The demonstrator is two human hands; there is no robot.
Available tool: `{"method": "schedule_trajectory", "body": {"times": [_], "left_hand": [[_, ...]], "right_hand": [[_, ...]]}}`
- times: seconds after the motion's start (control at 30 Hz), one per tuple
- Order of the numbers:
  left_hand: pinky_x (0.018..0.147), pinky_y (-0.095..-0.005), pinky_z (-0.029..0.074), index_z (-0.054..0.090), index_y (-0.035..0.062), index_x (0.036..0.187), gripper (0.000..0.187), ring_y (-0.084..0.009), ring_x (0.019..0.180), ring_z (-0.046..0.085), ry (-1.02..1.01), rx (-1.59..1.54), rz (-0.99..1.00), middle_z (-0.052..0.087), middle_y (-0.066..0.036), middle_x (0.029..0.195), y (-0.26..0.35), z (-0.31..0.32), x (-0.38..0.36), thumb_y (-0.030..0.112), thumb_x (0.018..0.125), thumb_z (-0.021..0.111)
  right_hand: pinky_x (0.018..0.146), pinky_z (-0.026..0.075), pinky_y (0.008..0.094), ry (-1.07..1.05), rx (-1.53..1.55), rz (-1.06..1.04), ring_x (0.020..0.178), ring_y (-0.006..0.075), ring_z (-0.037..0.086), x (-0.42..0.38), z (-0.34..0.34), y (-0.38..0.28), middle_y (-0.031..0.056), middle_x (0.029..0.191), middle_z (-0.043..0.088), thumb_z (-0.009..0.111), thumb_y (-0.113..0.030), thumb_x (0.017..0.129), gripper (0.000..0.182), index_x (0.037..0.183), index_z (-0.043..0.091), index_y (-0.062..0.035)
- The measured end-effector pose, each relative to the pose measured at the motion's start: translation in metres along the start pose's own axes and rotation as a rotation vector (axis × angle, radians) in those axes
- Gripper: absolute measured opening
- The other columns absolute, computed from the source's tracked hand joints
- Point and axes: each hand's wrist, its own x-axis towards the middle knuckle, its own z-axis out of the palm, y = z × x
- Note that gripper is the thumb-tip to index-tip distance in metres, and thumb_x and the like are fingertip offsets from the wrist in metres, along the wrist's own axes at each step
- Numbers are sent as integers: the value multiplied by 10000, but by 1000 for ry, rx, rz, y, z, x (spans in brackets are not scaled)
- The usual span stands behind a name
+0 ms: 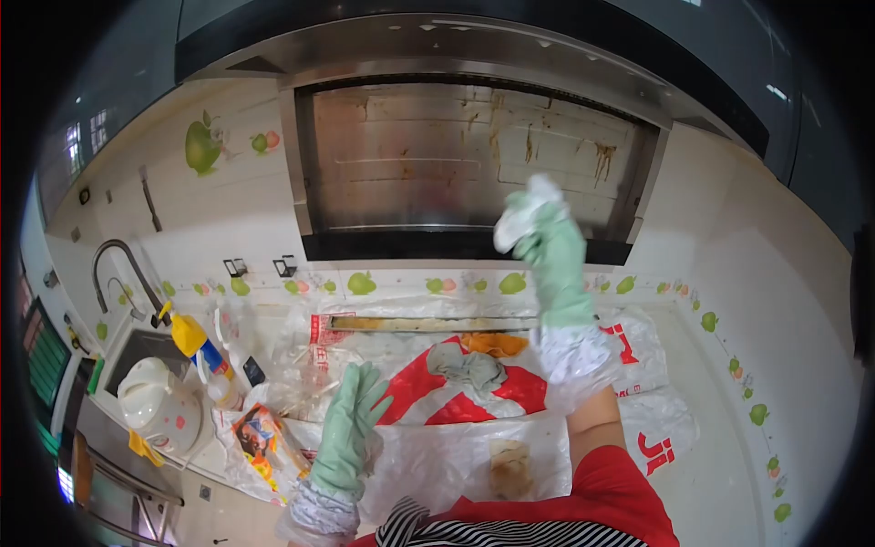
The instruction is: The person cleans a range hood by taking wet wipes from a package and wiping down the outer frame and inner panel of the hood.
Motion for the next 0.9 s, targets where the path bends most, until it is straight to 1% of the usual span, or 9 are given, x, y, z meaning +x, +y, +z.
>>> {"method": "schedule_trajectory", "body": {"times": [0.03,0.17,0.27,0.33,0.4,0.5,0.6,0.7,0.9], "left_hand": [[1063,-429,524,456,5,1499,682,-300,1286,589,0,9,-24,543,-170,1456,1,-3,0,472,1027,613],[1074,-426,513,447,-20,1503,646,-307,1309,579,17,47,-110,522,-170,1495,10,-18,-3,425,1055,584],[1013,-405,562,490,-25,1453,686,-292,1216,643,33,68,-105,583,-185,1409,15,-32,-4,482,1014,631],[989,-397,581,509,-27,1430,704,-289,1185,664,38,67,-96,603,-194,1377,19,-40,-9,508,995,652],[990,-396,582,514,-28,1425,699,-293,1193,662,37,46,-96,603,-200,1377,29,-47,-17,504,995,653],[991,-401,582,521,-28,1422,690,-295,1184,663,54,49,-73,614,-200,1359,44,-67,-31,497,994,657],[989,-404,583,531,-27,1415,677,-294,1172,666,72,-5,-36,622,-194,1345,54,-101,-39,488,995,661],[990,-407,582,538,-28,1409,669,-291,1161,669,126,-15,25,626,-190,1336,69,-120,-57,481,994,665],[1014,-377,560,510,-11,1459,655,-282,1218,642,198,-12,58,590,-167,1414,90,-150,-86,465,1023,626]], "right_hand": [[458,420,166,66,-111,-46,620,71,596,14,-10,-19,133,1145,731,520,-377,1088,484,1472,520,-82],[566,486,153,155,40,-269,777,86,620,72,-36,-75,123,1253,679,449,-339,1116,486,1494,471,-34],[505,479,214,237,102,-190,720,115,610,125,-51,-103,48,882,684,448,-213,1099,244,1133,599,-24],[499,508,247,250,226,-160,747,142,644,158,-46,-118,75,858,660,434,-152,1084,209,1072,591,-15],[513,523,249,290,-333,-467,745,157,652,210,-56,-112,96,850,656,426,-124,1078,201,1086,597,-18],[532,535,253,175,-539,-606,743,166,657,263,-44,-101,132,895,681,421,-91,1068,216,1141,608,-13],[554,540,258,73,-763,-680,728,172,657,269,10,-84,154,938,711,425,-80,1060,239,1155,631,-6],[574,530,280,-5,-938,-694,706,150,651,190,115,-70,128,894,735,458,-92,1053,264,1053,711,-14],[647,507,249,-106,-945,-802,717,91,654,127,252,-29,23,872,771,478,-38,1014,344,955,814,-86]]}}
